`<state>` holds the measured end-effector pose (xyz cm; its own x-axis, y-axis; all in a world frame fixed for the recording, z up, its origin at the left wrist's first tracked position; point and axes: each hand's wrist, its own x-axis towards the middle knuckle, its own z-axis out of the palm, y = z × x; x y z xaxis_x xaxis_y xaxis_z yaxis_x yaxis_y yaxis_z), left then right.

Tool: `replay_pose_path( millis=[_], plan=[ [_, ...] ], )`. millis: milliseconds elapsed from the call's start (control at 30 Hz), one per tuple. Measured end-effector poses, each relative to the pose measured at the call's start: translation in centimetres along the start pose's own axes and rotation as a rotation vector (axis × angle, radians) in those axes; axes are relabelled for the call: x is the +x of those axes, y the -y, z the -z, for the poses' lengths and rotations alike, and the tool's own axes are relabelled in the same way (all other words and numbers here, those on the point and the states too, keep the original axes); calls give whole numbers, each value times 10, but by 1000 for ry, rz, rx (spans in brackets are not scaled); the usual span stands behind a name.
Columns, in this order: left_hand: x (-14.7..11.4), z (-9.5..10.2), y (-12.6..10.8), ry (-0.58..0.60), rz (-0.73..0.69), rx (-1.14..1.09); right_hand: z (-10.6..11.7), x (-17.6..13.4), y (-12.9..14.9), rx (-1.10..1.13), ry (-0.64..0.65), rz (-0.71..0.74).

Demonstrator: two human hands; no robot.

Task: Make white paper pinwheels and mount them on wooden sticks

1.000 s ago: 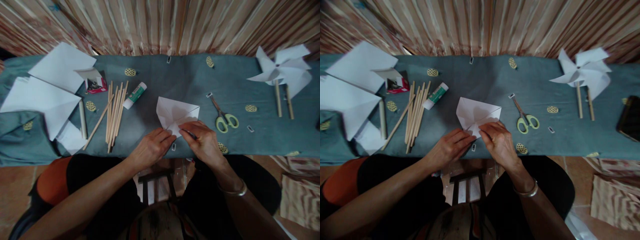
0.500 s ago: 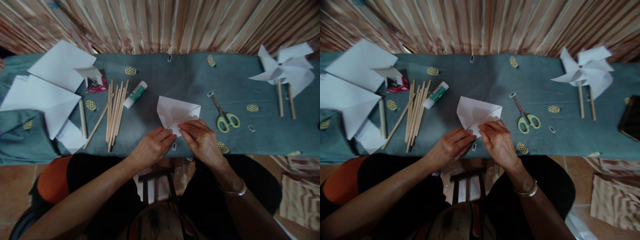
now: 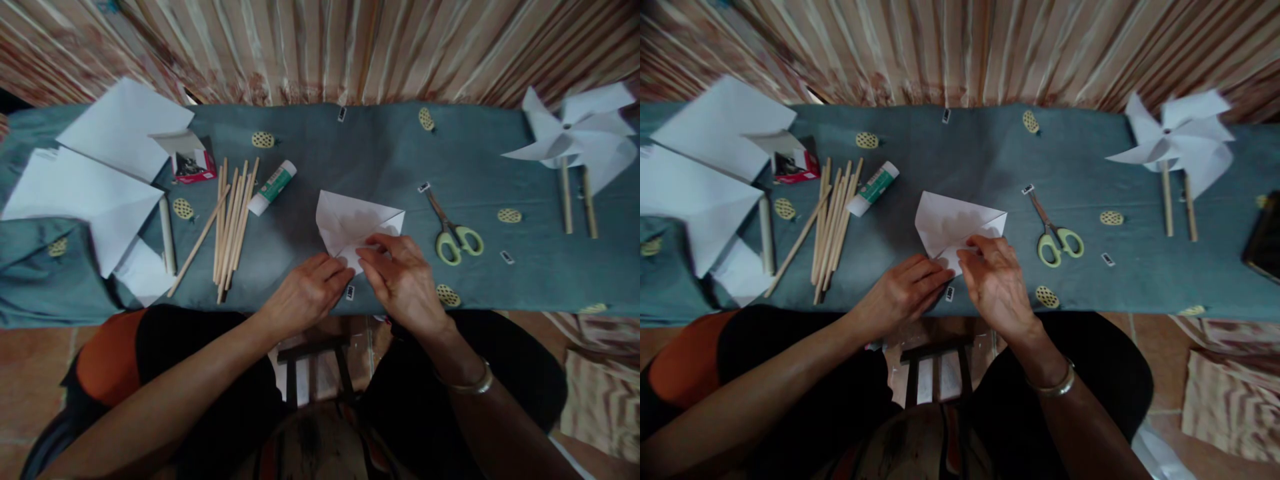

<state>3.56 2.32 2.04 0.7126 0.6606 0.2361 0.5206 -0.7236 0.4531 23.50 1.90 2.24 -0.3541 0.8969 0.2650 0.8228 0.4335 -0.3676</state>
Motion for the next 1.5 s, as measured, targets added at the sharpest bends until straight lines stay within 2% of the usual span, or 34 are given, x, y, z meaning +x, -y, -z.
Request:
replay_pose_path(
  millis=[400, 733, 1233, 1400, 1500],
  plan=[
    [2, 4, -1, 31, 14, 9, -3, 5, 6, -178, 18, 50],
    [4, 4, -2, 41, 19, -2, -6, 6, 11, -182, 129, 21],
    [3, 1, -3, 24, 23, 47, -26, 5, 17, -146, 66, 46],
    [3, 0, -2, 16, 5, 37, -21, 2, 10, -107, 59, 24],
    [3, 0, 0, 6, 0, 37, -12, 7, 0, -28, 5, -13]
  ],
)
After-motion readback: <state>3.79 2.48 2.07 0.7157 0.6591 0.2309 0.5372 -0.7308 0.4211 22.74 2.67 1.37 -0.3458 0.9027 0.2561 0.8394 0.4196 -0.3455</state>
